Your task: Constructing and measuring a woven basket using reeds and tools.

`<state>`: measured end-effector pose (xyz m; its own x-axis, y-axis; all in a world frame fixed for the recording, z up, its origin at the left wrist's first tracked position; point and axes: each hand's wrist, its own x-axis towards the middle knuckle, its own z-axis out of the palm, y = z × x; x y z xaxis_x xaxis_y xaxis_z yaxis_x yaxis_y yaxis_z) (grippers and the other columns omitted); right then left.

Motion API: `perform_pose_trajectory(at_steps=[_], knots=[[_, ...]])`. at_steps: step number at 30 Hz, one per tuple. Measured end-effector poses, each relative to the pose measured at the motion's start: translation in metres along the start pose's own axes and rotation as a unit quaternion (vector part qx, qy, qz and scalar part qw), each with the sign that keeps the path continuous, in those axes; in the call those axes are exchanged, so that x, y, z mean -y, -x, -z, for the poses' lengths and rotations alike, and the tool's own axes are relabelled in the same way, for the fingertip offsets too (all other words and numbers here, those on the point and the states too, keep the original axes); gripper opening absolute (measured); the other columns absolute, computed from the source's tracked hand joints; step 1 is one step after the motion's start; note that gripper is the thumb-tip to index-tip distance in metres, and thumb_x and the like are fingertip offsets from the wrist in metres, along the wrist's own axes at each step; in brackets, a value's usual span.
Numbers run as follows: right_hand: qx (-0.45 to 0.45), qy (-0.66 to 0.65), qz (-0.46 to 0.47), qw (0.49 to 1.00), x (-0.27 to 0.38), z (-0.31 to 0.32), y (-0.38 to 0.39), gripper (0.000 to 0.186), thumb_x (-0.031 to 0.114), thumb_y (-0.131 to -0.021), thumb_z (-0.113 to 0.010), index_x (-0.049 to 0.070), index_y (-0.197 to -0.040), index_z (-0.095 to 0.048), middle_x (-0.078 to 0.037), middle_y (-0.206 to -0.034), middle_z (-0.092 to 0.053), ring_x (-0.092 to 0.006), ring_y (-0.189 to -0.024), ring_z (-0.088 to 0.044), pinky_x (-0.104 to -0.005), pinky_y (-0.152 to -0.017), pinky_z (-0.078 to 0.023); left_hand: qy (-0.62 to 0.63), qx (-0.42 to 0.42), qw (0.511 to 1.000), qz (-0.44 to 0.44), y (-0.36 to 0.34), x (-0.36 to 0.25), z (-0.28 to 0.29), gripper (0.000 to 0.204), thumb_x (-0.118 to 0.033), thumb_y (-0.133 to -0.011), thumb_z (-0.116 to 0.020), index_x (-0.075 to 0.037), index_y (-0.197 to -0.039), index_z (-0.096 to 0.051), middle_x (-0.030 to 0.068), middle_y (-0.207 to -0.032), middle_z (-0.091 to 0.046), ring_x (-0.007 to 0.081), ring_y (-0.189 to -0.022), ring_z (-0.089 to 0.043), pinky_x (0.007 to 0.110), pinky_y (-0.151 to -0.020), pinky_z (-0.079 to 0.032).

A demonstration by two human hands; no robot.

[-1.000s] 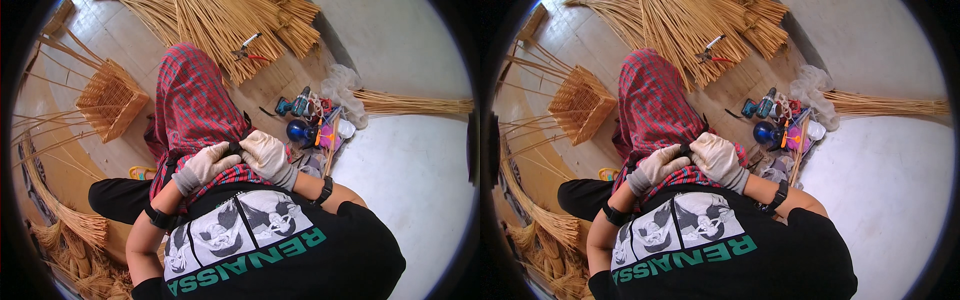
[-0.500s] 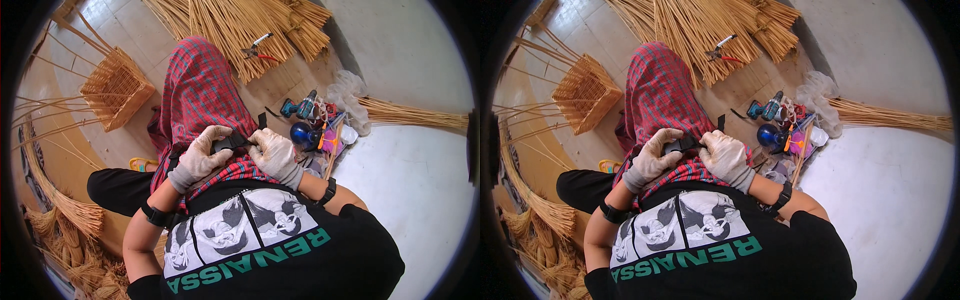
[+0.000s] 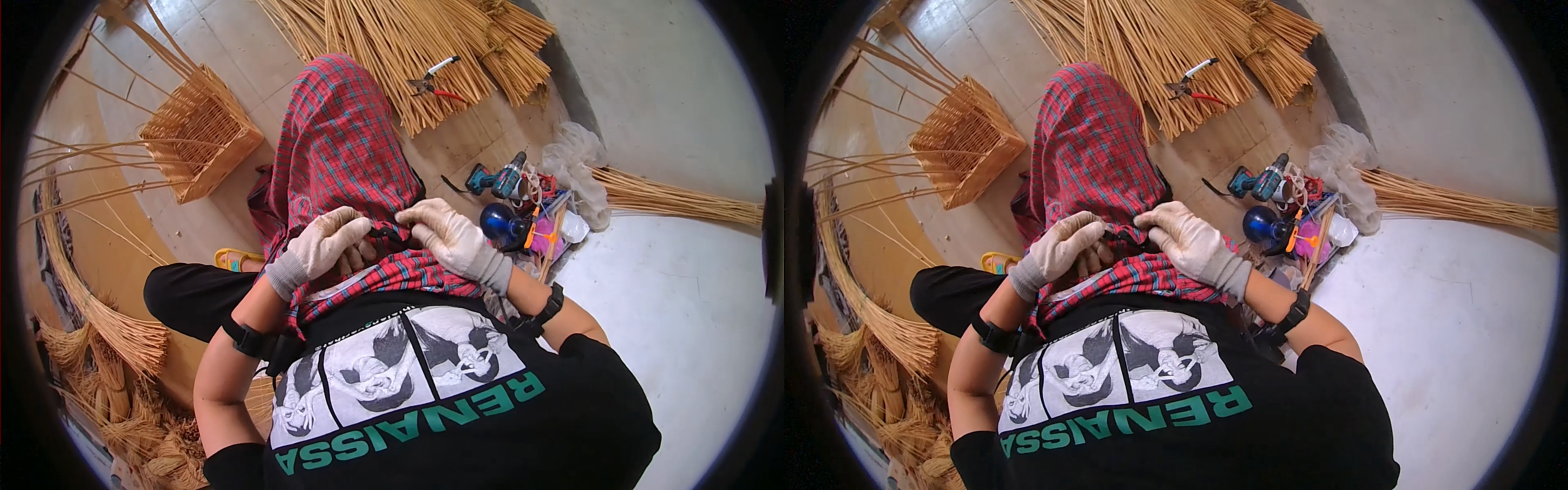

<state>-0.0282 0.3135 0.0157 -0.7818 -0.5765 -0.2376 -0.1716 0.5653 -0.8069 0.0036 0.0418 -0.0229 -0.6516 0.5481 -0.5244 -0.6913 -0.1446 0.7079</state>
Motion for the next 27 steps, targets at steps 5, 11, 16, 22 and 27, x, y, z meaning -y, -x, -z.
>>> perform_pose_trajectory(at_steps=[5,11,16,22,27], knots=[[0.092,0.04,0.072,0.992,-0.002,0.007,-0.011,0.021,0.012,-0.095,-0.063,0.008,-0.115,-0.069,-0.016,-0.115,-0.065,-0.0337,-0.112,-0.064,-0.043,-0.1,-0.05,0.004,-0.022,0.999,0.037,-0.003,-0.008,-0.004,0.033,-0.035,-0.109,-0.052,-0.003,-0.113,-0.058,0.0058,-0.08,-0.069,0.01,-0.06,-0.062,0.024,-0.048,-0.05],[0.098,0.169,-0.027,0.98,0.014,0.021,-0.002,0.014,0.019,-0.094,-0.067,0.006,-0.095,-0.064,-0.018,-0.087,-0.064,-0.039,-0.088,-0.064,-0.0463,-0.076,-0.05,-0.11,-0.095,0.986,0.08,-0.006,0.002,-0.003,0.045,-0.044,-0.106,-0.049,-0.002,-0.102,-0.063,0.0067,-0.07,-0.066,0.0122,-0.051,-0.059,0.026,-0.046,-0.048],[0.125,0.175,-0.035,0.976,0.019,0.022,0.005,0.017,0.026,-0.097,-0.064,0.009,-0.094,-0.061,-0.016,-0.088,-0.065,-0.0386,-0.092,-0.065,-0.0485,-0.079,-0.052,-0.085,-0.086,0.981,0.15,-0.007,-0.007,0.001,0.048,-0.046,-0.106,-0.05,0.0,-0.1,-0.064,0.0047,-0.066,-0.062,0.0118,-0.047,-0.055,0.027,-0.044,-0.045],[0.058,0.215,0.066,0.973,0.018,0.01,-0.012,0.022,0.028,-0.095,-0.067,0.012,-0.111,-0.071,-0.013,-0.098,-0.069,-0.0347,-0.096,-0.067,-0.045,-0.085,-0.052,-0.146,-0.026,0.989,0.004,0.024,-0.016,0.029,0.035,-0.036,-0.11,-0.049,-0.004,-0.122,-0.06,0.0066,-0.09,-0.068,0.0122,-0.071,-0.066,0.029,-0.064,-0.056],[0.006,0.216,0.159,0.963,0.036,-0.002,-0.046,0.033,0.02,-0.09,-0.075,0.013,-0.123,-0.072,-0.01,-0.108,-0.071,-0.0303,-0.101,-0.066,-0.0418,-0.093,-0.051,-0.083,-0.186,0.975,-0.087,0.097,-0.036,0.068,0.033,-0.027,-0.109,-0.052,-0.007,-0.135,-0.058,0.0048,-0.104,-0.069,0.0112,-0.087,-0.067,0.028,-0.079,-0.058]])
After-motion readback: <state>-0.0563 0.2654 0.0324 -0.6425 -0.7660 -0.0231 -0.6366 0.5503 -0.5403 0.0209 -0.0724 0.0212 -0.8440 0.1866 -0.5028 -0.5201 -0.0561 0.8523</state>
